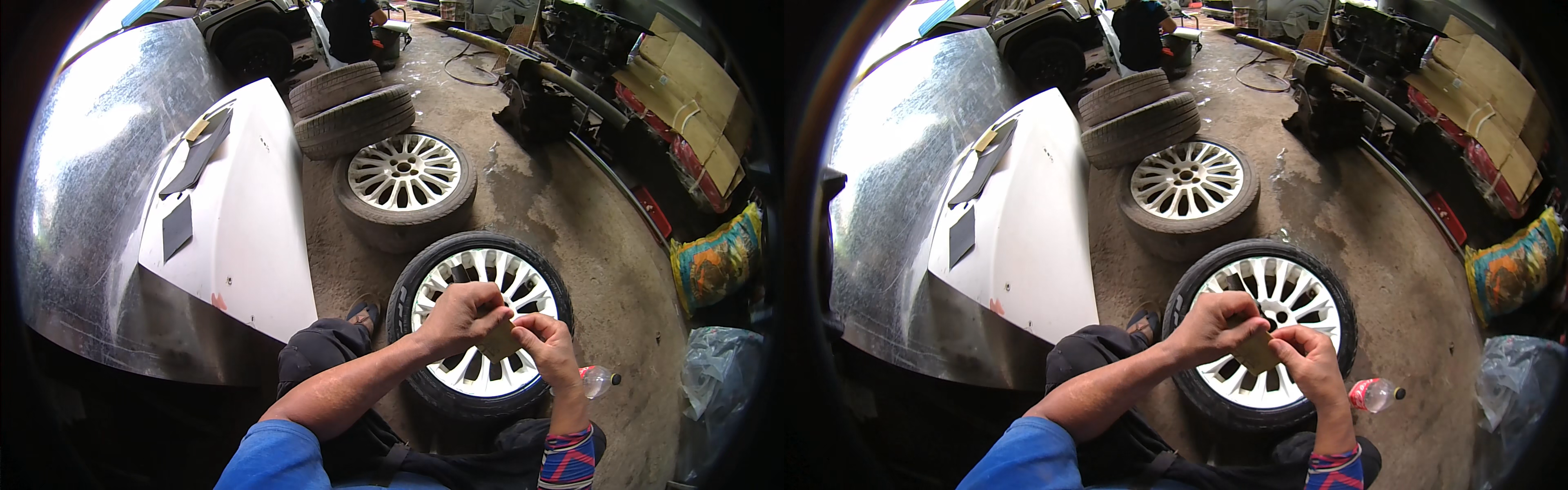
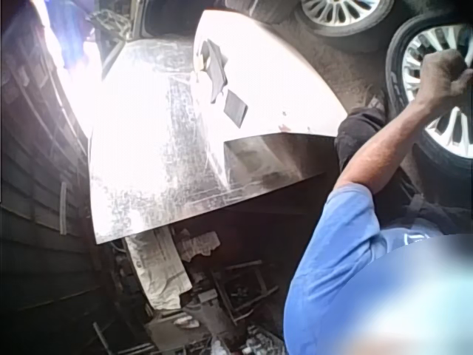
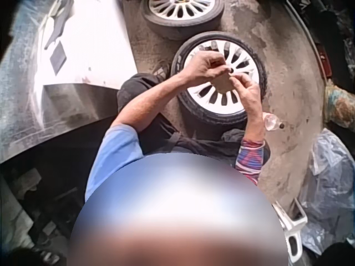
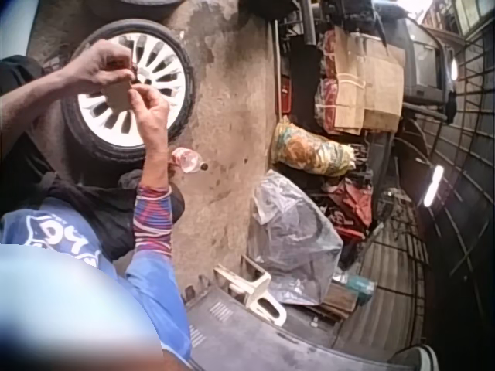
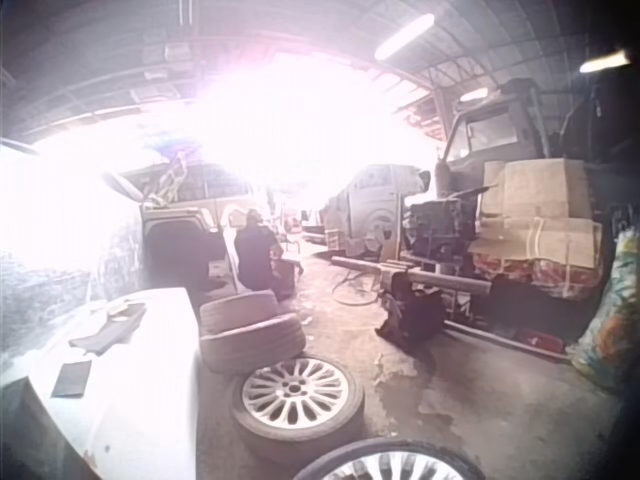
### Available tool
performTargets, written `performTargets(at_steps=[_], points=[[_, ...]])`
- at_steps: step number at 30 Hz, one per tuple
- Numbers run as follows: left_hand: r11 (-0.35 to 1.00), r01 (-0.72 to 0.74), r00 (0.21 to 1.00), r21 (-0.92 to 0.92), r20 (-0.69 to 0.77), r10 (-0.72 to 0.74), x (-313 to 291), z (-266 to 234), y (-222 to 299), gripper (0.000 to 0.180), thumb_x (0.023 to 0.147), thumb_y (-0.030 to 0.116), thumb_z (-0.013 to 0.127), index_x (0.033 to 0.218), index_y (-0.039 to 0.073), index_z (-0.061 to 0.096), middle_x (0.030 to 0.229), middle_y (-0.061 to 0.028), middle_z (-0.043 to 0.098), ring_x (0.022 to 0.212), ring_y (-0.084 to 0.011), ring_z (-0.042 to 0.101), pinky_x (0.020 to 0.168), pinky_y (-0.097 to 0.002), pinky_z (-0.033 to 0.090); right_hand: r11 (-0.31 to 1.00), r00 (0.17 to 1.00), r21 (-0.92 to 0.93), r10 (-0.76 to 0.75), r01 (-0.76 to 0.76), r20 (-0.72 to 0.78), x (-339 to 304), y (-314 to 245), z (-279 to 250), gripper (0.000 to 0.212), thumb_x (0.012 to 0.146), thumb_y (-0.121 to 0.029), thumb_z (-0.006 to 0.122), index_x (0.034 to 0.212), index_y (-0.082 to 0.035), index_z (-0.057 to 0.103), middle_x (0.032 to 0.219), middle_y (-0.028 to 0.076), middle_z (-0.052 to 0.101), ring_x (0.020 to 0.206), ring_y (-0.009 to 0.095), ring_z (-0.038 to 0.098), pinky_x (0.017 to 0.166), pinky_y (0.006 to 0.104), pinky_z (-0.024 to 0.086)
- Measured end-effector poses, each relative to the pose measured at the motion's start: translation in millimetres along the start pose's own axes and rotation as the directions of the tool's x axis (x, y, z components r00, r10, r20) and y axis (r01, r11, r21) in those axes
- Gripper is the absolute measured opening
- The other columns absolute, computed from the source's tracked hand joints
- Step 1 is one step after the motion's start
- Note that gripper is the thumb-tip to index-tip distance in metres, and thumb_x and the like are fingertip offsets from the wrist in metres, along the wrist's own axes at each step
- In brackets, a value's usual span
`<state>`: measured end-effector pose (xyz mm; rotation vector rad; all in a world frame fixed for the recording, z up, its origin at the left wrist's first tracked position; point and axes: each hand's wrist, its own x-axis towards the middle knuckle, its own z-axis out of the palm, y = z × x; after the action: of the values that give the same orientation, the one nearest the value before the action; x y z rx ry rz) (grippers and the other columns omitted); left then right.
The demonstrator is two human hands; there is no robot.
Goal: The person sits on the floor and sands a white car wheel with sandpaper. They repeatedly fold the sandpaper and rub it against the wheel's spokes and rim, then inspect the surface with their fingers.
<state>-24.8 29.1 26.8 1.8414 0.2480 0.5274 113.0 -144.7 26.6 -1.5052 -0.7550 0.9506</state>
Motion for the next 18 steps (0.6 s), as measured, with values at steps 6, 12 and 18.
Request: performTargets(at_steps=[6, 12, 18], points=[[0.993, 0.113, 0.992, -0.039, 0.061, -0.111, -1.4, 4.0, 1.2, 0.022, 0.096, 0.020, 0.073, 0.089, 0.000, 0.066, 0.076, -0.0030, 0.064, 0.072, -0.0076, 0.056, 0.063, -0.0275, 0.047, 0.977, 0.981, -0.101, -0.190, 0.186, -0.032, 2.1, 6.0, 6.7, 0.009, 0.096, -0.007, 0.071, 0.095, 0.001, 0.070, 0.088, 0.000, 0.069, 0.078, 0.007, 0.060, 0.071, 0.0228, 0.049], [0.970, 0.139, 0.989, -0.198, -0.012, -0.144, 5.9, 0.3, 1.7, 0.030, 0.100, 0.027, 0.069, 0.088, 0.000, 0.067, 0.074, -0.0008, 0.063, 0.072, -0.0059, 0.055, 0.062, -0.0267, 0.046, 0.966, 0.968, -0.140, -0.230, 0.216, -0.096, 3.5, 3.7, 5.1, 0.009, 0.096, -0.008, 0.071, 0.095, 0.001, 0.070, 0.085, 0.000, 0.068, 0.077, 0.007, 0.060, 0.071, 0.0232, 0.049], [0.984, 0.121, 0.993, -0.131, 0.023, -0.119, 1.9, -0.3, 3.3, 0.028, 0.098, 0.025, 0.071, 0.086, 0.000, 0.066, 0.072, 0.0021, 0.060, 0.071, -0.0044, 0.052, 0.060, -0.0257, 0.044, 0.994, 0.995, -0.048, -0.092, 0.093, 0.022, -0.9, -1.2, 2.8, 0.011, 0.097, -0.010, 0.069, 0.097, 0.001, 0.069, 0.084, 0.001, 0.067, 0.077, 0.006, 0.059, 0.070, 0.0223, 0.048]])
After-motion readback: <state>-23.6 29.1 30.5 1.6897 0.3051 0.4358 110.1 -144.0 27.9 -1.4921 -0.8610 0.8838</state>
